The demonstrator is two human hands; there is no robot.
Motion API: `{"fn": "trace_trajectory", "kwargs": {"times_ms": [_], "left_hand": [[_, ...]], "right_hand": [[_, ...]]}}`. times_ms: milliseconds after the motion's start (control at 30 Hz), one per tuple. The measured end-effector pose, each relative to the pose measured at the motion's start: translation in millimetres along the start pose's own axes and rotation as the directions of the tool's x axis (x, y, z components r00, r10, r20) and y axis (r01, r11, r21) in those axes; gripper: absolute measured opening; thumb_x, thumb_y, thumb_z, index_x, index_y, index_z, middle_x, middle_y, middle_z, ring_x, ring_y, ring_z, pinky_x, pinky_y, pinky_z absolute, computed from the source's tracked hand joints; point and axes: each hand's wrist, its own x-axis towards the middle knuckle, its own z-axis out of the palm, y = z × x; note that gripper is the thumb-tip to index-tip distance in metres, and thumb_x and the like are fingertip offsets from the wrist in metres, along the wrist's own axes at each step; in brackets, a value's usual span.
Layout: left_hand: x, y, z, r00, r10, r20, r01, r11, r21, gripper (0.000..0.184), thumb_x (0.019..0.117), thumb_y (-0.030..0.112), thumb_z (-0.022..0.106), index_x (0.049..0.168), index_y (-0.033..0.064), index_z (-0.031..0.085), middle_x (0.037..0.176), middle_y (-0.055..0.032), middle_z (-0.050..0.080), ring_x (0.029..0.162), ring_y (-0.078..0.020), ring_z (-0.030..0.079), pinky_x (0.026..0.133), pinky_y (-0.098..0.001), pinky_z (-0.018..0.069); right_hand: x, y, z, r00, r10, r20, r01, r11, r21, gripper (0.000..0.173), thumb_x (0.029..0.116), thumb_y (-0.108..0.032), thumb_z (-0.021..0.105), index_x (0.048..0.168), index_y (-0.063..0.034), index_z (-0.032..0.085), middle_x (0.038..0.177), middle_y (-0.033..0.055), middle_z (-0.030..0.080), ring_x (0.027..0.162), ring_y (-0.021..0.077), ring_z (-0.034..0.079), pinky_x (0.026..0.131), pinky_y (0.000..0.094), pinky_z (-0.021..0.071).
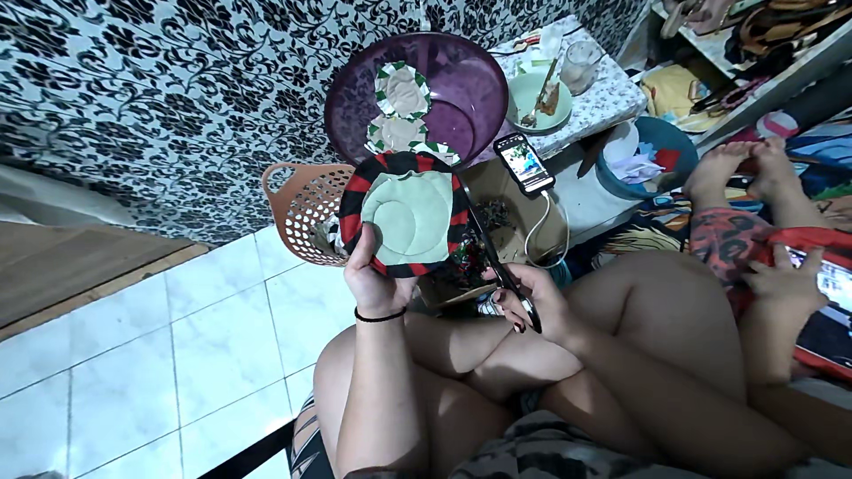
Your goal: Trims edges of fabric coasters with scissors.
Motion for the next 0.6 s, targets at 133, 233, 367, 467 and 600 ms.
{"fn": "trace_trajectory", "kwargs": {"times_ms": [133,233,367,467,600], "left_hand": [[1.0,4.8,-1.7,1.0,0.016,0.004,-0.016,1.0,-0.007,0.043,0.1102,0.032,0.026,0.121,0.0148,0.064,0.113,-0.0074,0.072,0.105,-0.0202,0.071,0.088,-0.0438,0.0608],[0.9,8.3,-1.8,1.0,0.015,-0.019,-0.015,1.0,0.002,0.049,0.1107,0.036,0.02,0.122,0.0154,0.063,0.115,-0.0071,0.071,0.107,-0.0204,0.07,0.089,-0.0451,0.0605],[1.3,11.9,-3.4,1.0,0.015,-0.028,-0.015,1.0,0.008,0.051,0.1108,0.037,0.02,0.121,0.0155,0.064,0.114,-0.0067,0.072,0.105,-0.0205,0.071,0.085,-0.0446,0.0617],[2.0,14.2,-4.6,1.0,0.02,-0.023,-0.02,1.0,0.016,0.051,0.1107,0.036,0.019,0.12,0.0151,0.064,0.113,-0.0068,0.072,0.104,-0.0197,0.071,0.086,-0.0433,0.0615],[4.5,18.7,-9.4,0.998,0.05,-0.023,-0.05,0.998,0.036,0.049,0.1113,0.035,0.02,0.122,0.0146,0.063,0.114,-0.0063,0.072,0.106,-0.0184,0.07,0.09,-0.0415,0.0605]], "right_hand": [[0.6,1.8,-1.1,1.0,-0.005,0.006,0.005,0.999,-0.032,0.037,0.0942,-0.025,0.072,0.12,0.0007,0.064,0.078,-0.0035,0.061,0.052,-0.0002,0.052,0.049,0.0162,0.0479],[0.5,3.0,-1.0,1.0,-0.008,0.005,0.008,0.999,-0.038,0.038,0.0936,-0.026,0.073,0.119,0.0003,0.064,0.077,-0.0041,0.061,0.052,-0.0005,0.052,0.049,0.0163,0.0477],[0.4,4.3,-0.7,1.0,-0.025,0.004,0.025,0.999,-0.038,0.036,0.0937,-0.025,0.073,0.118,0.0002,0.065,0.078,-0.0033,0.062,0.051,-0.0011,0.051,0.048,0.0156,0.0467],[0.2,5.8,-0.5,0.999,-0.049,-0.001,0.049,0.998,-0.049,0.036,0.0933,-0.026,0.074,0.116,0.0001,0.066,0.078,-0.0043,0.063,0.051,-0.0023,0.051,0.048,0.015,0.046],[-1.4,5.3,0.2,0.998,-0.066,-0.003,0.066,0.996,-0.057,0.033,0.0927,-0.023,0.075,0.115,0.0009,0.066,0.075,-0.0056,0.063,0.05,-0.0032,0.051,0.048,0.0146,0.0462]]}}
